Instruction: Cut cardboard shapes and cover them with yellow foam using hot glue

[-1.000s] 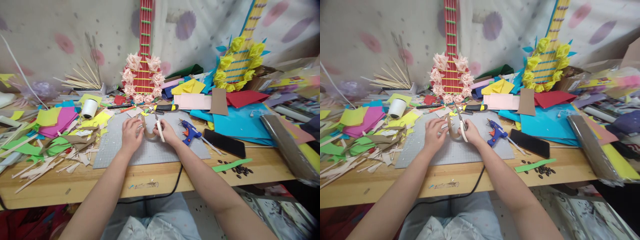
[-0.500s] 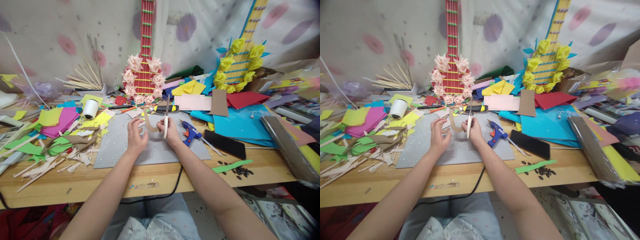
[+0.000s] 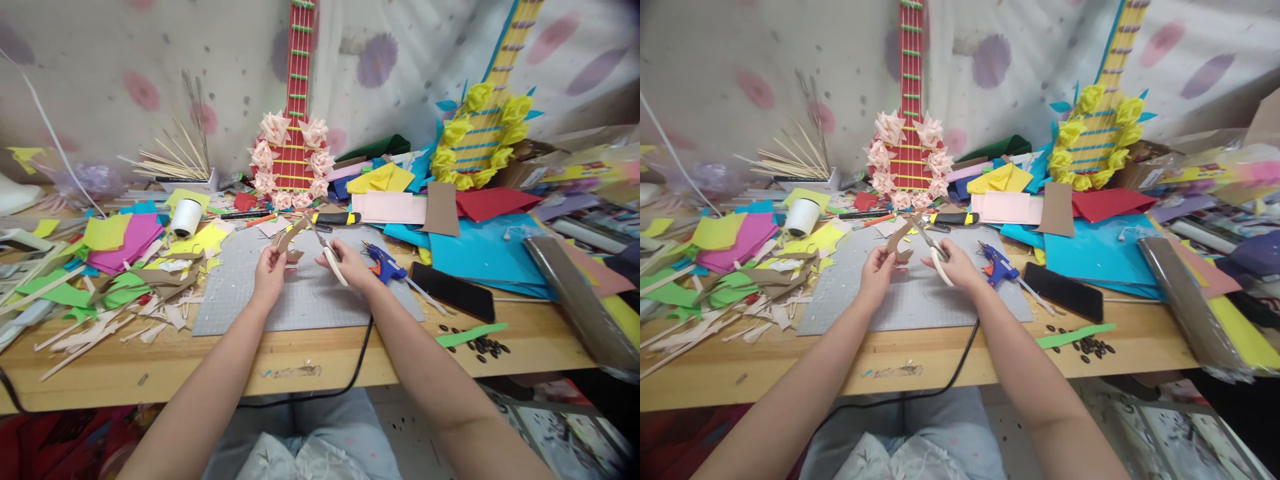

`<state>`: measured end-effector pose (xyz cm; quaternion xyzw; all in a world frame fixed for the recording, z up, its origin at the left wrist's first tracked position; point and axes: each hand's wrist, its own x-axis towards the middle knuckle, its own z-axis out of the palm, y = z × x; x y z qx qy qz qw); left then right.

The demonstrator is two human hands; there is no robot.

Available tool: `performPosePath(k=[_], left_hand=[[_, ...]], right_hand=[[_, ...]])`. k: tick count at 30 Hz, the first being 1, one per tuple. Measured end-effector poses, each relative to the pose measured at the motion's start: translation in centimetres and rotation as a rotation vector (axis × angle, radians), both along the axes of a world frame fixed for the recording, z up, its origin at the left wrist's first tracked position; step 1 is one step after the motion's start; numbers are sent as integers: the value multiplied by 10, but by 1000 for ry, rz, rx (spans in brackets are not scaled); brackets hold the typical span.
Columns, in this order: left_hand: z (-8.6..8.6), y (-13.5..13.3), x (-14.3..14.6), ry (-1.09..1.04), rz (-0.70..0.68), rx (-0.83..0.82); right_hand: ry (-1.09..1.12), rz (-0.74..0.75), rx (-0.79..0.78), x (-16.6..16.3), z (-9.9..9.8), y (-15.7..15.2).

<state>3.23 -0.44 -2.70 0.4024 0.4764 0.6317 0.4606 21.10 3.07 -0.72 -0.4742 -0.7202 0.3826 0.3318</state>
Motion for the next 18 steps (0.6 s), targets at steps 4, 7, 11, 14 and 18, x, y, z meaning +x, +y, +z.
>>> performPosePath(k=[4, 7, 11, 14, 18], left_hand=[[5, -2, -8, -39, 24, -6], [7, -2, -9, -60, -14, 17], [8, -3, -7, -67, -70, 24], [9, -4, -5, -83, -118, 4], [10, -6, -4, -106, -150, -8]], right_hand=[[-438, 199, 13, 25, 25, -1], [-623, 298, -42, 31, 38, 0], [-651, 452, -139, 31, 42, 6], [-595, 536, -188, 30, 44, 11], [-555, 575, -236, 25, 51, 11]])
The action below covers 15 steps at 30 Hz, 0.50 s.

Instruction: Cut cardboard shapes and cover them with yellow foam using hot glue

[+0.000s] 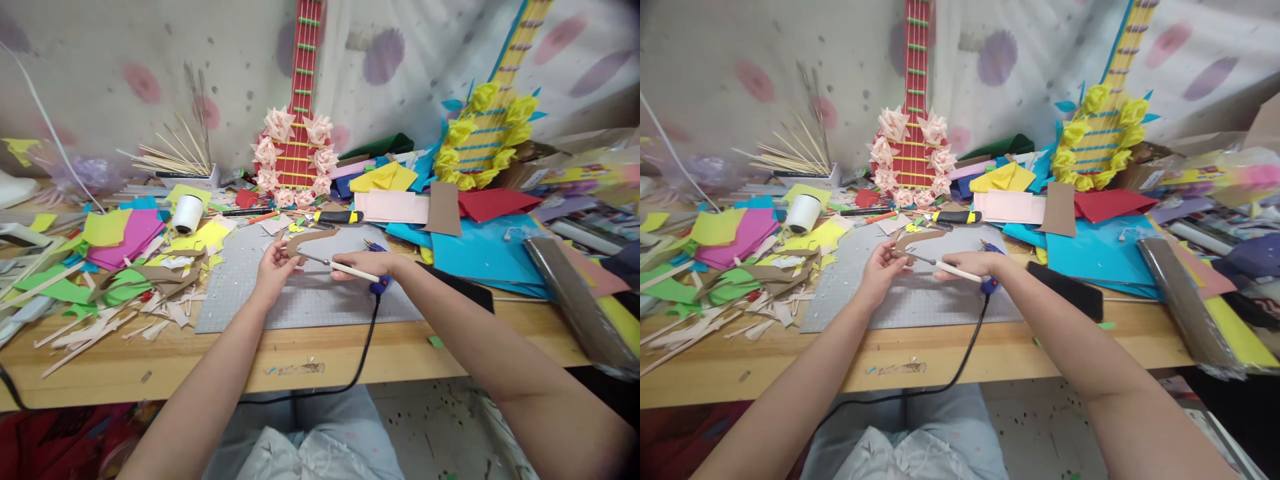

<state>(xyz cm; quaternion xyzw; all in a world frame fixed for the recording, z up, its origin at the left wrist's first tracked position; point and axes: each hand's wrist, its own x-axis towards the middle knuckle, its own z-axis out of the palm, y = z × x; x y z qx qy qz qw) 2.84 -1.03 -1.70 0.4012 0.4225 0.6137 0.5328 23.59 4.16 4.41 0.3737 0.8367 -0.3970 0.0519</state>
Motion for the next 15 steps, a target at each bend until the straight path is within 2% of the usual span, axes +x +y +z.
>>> performPosePath(k=[5, 15], left_hand=[[1, -1, 0, 12, -37, -41], [2, -2, 0, -16, -62, -123]], right_hand=[[-27, 28, -70, -4, 6, -3], [1, 33, -194, 2, 3, -9]])
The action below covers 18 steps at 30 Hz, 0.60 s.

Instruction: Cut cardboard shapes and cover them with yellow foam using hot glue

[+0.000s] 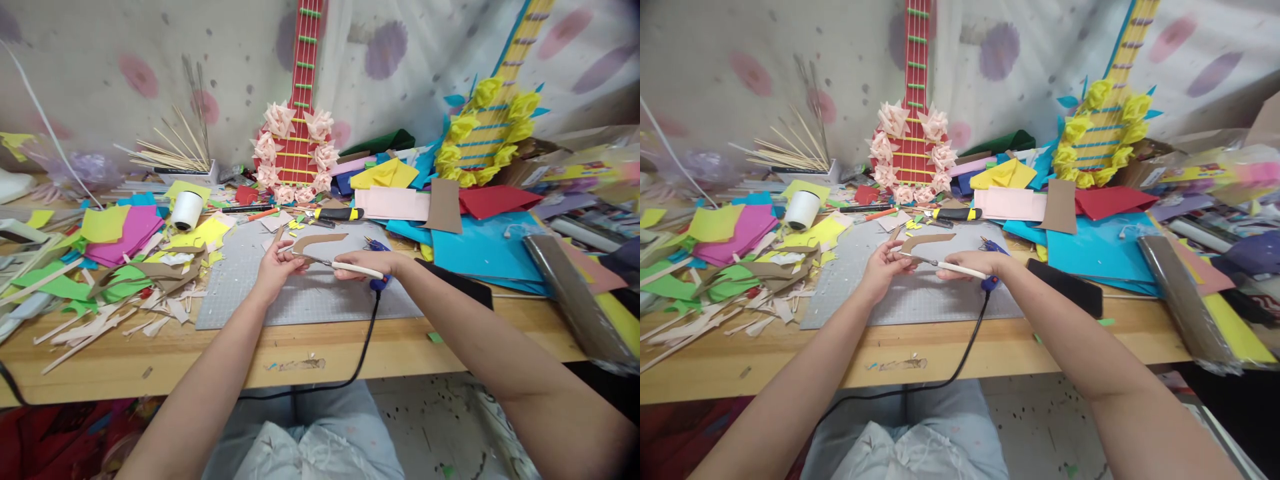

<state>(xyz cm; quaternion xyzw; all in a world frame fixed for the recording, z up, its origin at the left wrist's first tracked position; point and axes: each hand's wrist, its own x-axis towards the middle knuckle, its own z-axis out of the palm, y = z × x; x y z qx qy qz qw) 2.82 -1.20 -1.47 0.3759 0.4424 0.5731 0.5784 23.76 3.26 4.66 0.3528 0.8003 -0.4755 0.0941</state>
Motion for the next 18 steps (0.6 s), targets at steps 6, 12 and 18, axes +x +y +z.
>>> performPosePath(k=[6, 12, 18], left_hand=[[1, 1, -3, 26, -59, -8], [0, 0, -2, 26, -58, -30], [-2, 1, -2, 31, -42, -52]], right_hand=[[65, 4, -115, 1, -4, 2], [24, -18, -90, -2, 1, -1], [-9, 14, 27, -1, -3, 1]])
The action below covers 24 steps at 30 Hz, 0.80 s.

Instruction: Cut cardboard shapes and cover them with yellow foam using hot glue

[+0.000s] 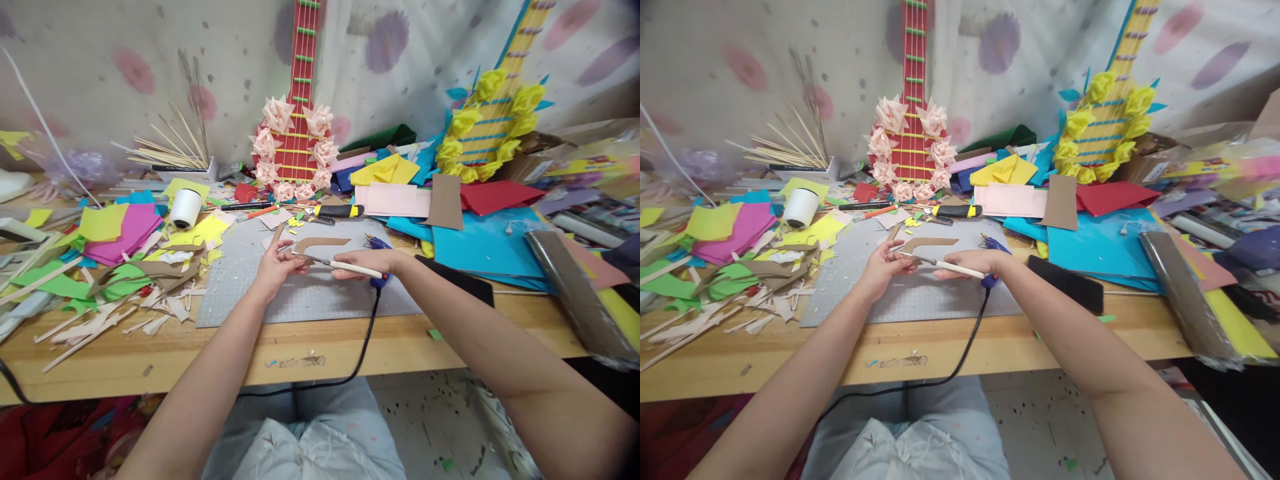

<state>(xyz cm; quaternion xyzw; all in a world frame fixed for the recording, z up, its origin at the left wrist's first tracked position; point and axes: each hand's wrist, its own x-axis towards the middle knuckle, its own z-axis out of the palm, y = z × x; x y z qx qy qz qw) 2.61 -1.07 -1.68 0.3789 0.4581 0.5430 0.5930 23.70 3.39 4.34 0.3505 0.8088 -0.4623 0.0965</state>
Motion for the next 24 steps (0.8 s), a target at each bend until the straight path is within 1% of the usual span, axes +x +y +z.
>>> performPosePath(k=[4, 10, 13, 15, 17, 20, 22, 24], left_hand=[[2, 0, -1, -30, -21, -27], [8, -1, -5, -135, 4, 41], [11, -1, -8, -202, 12, 6], [13, 0, -9, -259, 1, -29], [14, 1, -11, -282, -2, -49], [12, 2, -11, -201, 53, -69], [8, 3, -12, -119, 114, -63], [4, 5, -12, -59, 173, -19]], right_hand=[[-14, 37, 101, 2, -5, 2], [-25, -37, 158, 12, -10, 6], [-89, -112, 236, 26, -8, 11], [-125, -208, 283, 37, -5, 16], [-160, -318, 292, 49, 0, 20], [-203, -410, 360, 62, 9, 22], [-236, -441, 457, 66, 16, 20], [-239, -455, 562, 63, 22, 14]])
